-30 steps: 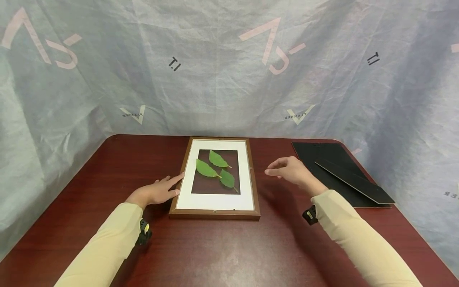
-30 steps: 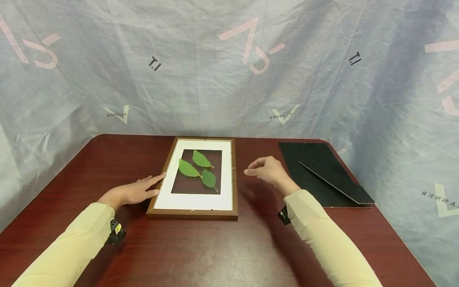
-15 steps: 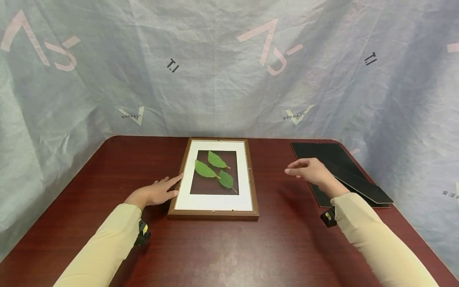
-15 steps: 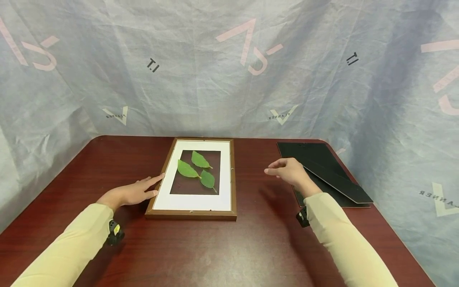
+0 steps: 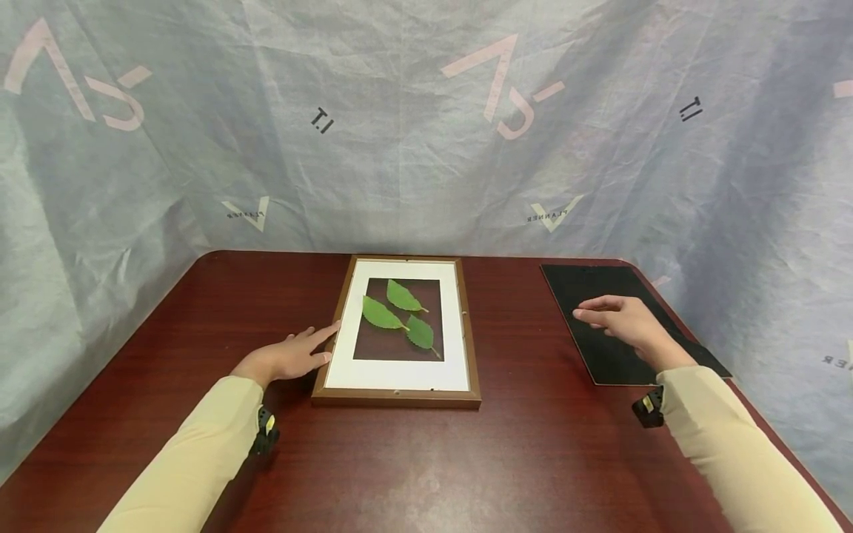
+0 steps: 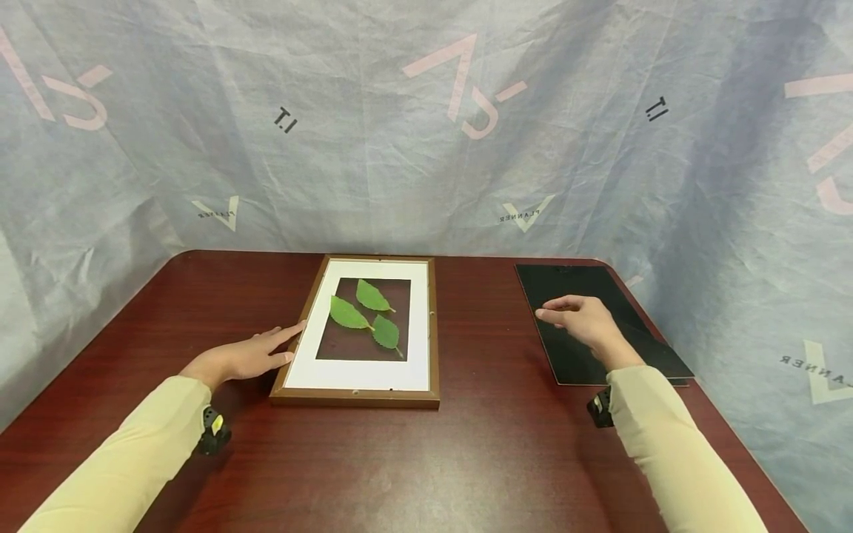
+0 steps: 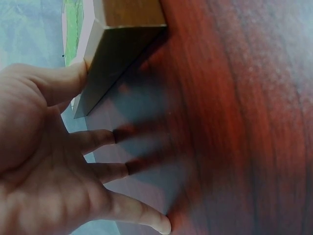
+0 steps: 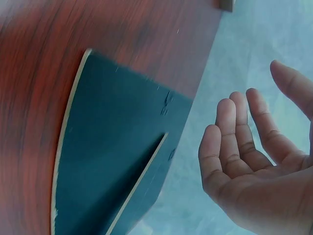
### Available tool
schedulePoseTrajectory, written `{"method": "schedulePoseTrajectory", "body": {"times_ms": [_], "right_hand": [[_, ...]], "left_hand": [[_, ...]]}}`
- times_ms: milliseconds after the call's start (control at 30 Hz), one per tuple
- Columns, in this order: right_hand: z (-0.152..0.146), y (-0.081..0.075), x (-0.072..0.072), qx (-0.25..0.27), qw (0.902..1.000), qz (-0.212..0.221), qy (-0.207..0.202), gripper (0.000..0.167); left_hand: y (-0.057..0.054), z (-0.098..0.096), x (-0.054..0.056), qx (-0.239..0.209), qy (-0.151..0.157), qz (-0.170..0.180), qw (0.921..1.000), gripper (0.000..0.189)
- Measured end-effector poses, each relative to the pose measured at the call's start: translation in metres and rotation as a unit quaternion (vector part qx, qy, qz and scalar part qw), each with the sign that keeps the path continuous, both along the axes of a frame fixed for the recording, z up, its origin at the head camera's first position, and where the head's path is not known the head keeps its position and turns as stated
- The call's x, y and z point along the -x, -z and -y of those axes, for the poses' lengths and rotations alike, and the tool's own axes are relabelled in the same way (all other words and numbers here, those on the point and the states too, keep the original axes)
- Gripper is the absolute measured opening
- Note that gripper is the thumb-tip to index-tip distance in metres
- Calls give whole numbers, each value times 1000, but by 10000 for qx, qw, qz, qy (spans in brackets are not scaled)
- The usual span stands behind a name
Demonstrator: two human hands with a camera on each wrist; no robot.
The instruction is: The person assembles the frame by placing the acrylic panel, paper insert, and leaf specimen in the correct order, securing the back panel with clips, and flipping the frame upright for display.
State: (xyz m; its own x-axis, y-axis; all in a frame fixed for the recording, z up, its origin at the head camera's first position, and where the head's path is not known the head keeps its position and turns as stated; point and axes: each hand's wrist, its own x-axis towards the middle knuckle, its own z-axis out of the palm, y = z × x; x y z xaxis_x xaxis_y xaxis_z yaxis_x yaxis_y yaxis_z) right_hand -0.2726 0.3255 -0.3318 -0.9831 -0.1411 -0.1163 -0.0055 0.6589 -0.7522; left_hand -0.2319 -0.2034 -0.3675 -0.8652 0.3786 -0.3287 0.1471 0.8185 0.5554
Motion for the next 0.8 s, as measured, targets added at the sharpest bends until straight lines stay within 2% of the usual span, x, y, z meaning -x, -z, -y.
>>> {"method": "schedulePoseTrajectory", "body": {"times_ms": [267,800], "right_hand": [[-27,6,-1,-176,9995,-77,269,63],[-71,12,-11,-6,9972,129,737,71]], "left_hand": [[-2,0,-1,0,10,34,10000,65],[-7,-3,-3,12,13,19,10000,64]]}}
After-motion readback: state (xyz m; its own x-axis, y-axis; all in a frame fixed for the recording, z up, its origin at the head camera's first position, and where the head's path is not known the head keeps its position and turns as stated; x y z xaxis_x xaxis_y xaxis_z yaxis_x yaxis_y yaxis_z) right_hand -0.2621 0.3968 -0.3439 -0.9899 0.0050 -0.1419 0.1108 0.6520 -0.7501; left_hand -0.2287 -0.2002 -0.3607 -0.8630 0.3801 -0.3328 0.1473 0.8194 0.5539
